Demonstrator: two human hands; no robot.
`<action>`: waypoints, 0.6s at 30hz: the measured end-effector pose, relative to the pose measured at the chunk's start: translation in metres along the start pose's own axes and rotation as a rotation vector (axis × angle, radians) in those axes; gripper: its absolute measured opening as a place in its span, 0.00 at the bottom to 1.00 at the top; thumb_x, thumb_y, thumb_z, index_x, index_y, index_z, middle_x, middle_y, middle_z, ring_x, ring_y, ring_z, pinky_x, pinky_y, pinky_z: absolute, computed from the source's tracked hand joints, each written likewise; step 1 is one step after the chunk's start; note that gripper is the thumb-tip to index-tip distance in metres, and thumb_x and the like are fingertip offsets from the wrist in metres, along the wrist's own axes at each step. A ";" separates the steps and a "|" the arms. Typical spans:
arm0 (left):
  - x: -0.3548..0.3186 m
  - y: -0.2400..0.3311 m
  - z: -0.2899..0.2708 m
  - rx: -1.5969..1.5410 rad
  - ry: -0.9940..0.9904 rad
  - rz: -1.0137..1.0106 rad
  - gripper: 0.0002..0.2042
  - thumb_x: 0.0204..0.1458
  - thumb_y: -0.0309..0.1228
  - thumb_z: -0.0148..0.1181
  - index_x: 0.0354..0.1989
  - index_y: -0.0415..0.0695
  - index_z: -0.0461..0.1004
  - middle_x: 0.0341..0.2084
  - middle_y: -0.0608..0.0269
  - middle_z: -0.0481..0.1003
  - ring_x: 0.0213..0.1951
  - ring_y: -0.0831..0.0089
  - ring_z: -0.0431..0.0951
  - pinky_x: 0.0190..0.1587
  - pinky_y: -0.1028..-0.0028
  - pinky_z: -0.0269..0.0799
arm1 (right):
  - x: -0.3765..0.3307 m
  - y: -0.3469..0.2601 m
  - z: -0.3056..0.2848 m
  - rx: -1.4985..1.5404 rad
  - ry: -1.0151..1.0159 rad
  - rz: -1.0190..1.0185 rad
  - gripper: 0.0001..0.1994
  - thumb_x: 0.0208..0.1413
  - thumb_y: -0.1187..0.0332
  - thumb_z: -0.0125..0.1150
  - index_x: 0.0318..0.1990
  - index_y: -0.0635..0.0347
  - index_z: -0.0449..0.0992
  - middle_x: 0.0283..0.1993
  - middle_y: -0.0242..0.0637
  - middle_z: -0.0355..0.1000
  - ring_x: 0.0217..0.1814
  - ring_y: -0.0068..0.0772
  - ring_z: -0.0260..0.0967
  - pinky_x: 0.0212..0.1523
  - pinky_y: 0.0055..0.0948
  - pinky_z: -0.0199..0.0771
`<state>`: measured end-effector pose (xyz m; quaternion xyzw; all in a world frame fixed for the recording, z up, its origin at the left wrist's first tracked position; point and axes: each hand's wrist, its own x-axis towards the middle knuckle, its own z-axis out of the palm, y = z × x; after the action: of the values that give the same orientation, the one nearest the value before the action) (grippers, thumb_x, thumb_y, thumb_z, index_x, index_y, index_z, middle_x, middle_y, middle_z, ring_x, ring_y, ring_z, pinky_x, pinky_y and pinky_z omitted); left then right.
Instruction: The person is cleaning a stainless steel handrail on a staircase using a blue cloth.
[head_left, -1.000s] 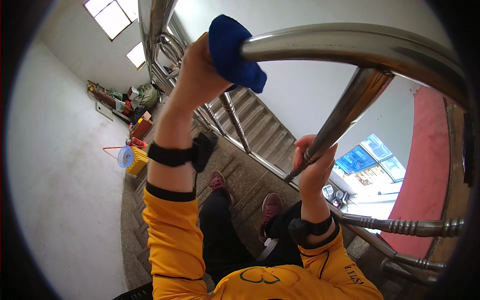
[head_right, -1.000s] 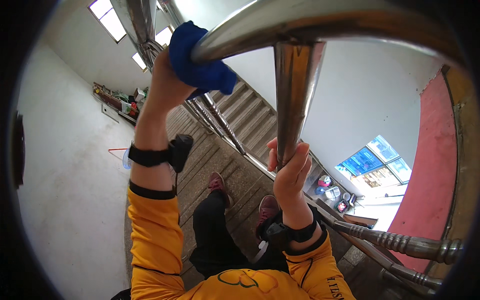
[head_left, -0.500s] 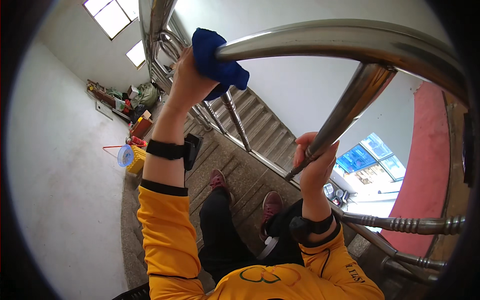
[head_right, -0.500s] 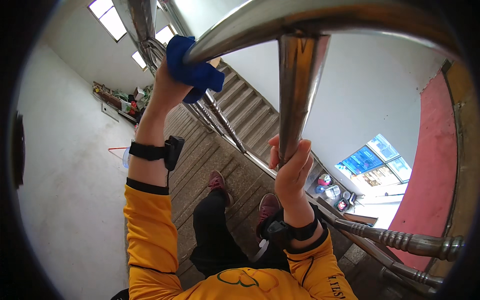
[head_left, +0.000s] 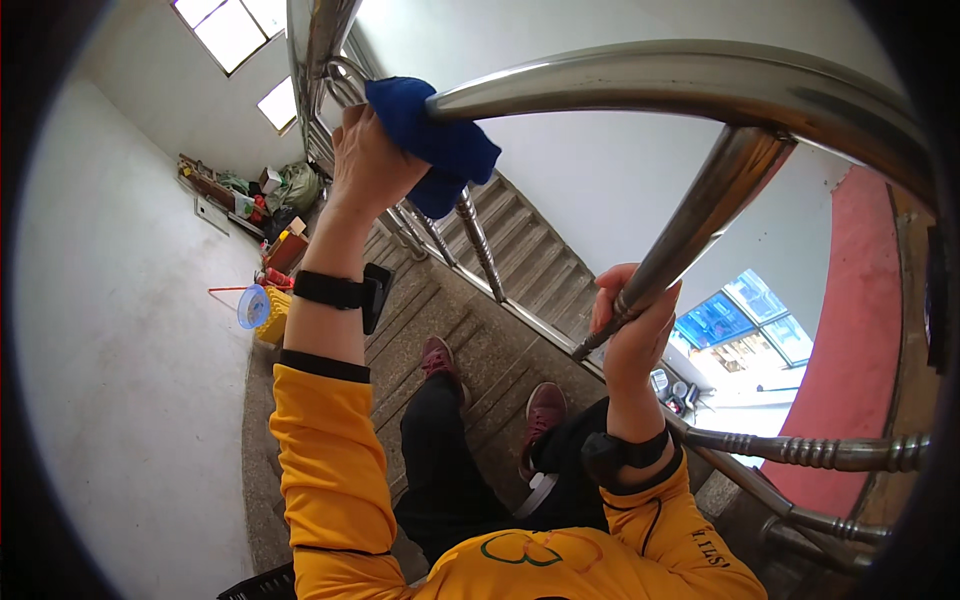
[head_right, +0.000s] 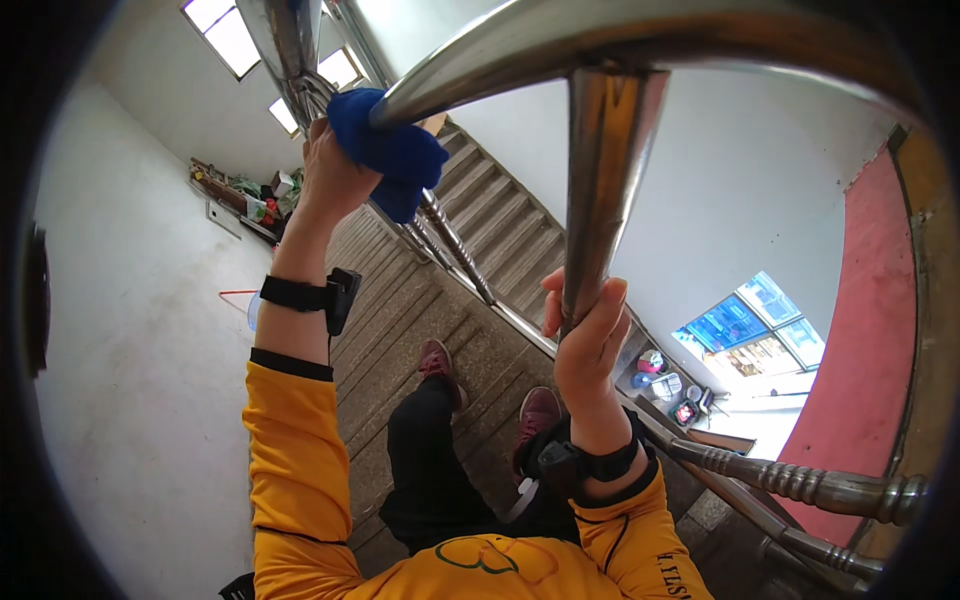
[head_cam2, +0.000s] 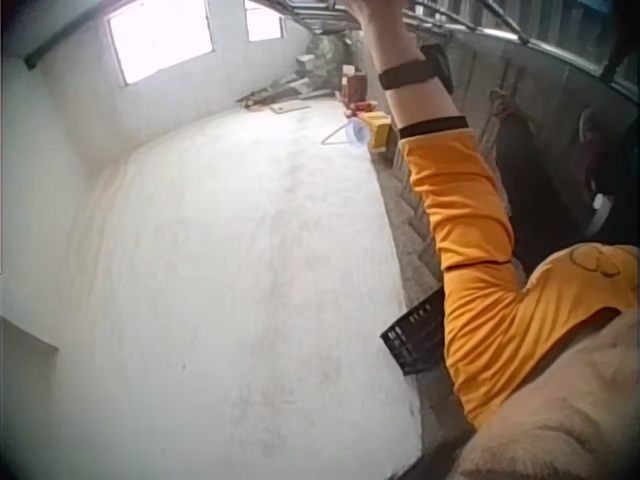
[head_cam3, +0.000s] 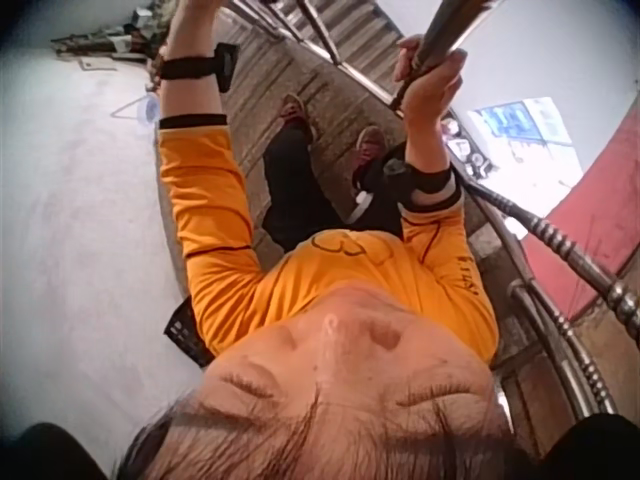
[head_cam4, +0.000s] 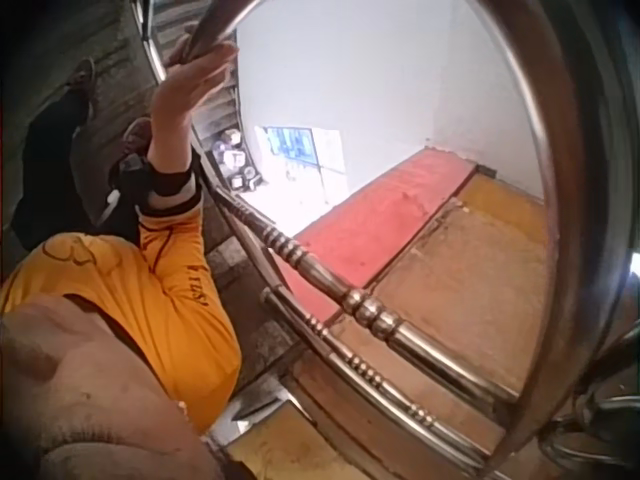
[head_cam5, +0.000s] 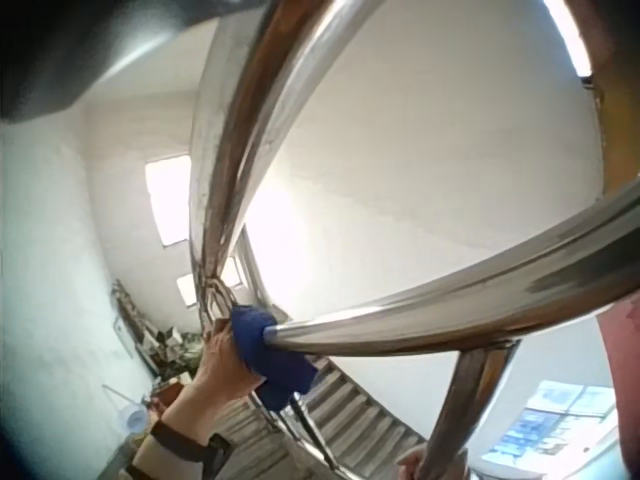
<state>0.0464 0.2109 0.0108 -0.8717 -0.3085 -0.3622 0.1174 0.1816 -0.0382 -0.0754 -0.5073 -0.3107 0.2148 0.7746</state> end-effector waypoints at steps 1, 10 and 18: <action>-0.002 -0.010 -0.001 -0.057 -0.028 -0.004 0.24 0.41 0.49 0.58 0.48 0.55 0.70 0.43 0.62 0.73 0.49 0.53 0.66 0.52 0.58 0.60 | -0.001 0.000 0.002 0.009 -0.015 0.010 0.35 0.61 0.42 0.21 0.29 0.63 0.69 0.11 0.30 0.57 0.12 0.21 0.55 0.15 0.19 0.55; -0.004 0.003 -0.009 -0.082 -0.105 -0.100 0.25 0.40 0.49 0.59 0.48 0.54 0.70 0.45 0.57 0.70 0.49 0.50 0.66 0.54 0.57 0.61 | -0.001 0.002 0.003 0.038 0.019 0.017 0.35 0.60 0.41 0.20 0.28 0.63 0.69 0.11 0.29 0.56 0.11 0.21 0.52 0.14 0.19 0.51; 0.005 0.032 -0.010 -0.270 0.130 0.024 0.21 0.35 0.42 0.67 0.38 0.50 0.72 0.37 0.59 0.72 0.44 0.53 0.69 0.47 0.59 0.66 | -0.003 -0.001 0.006 0.029 0.059 0.034 0.33 0.61 0.44 0.21 0.27 0.62 0.69 0.11 0.30 0.56 0.11 0.21 0.53 0.14 0.19 0.51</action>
<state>0.0639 0.1837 0.0224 -0.8579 -0.2384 -0.4546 0.0234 0.1754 -0.0365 -0.0734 -0.5074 -0.2757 0.2173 0.7870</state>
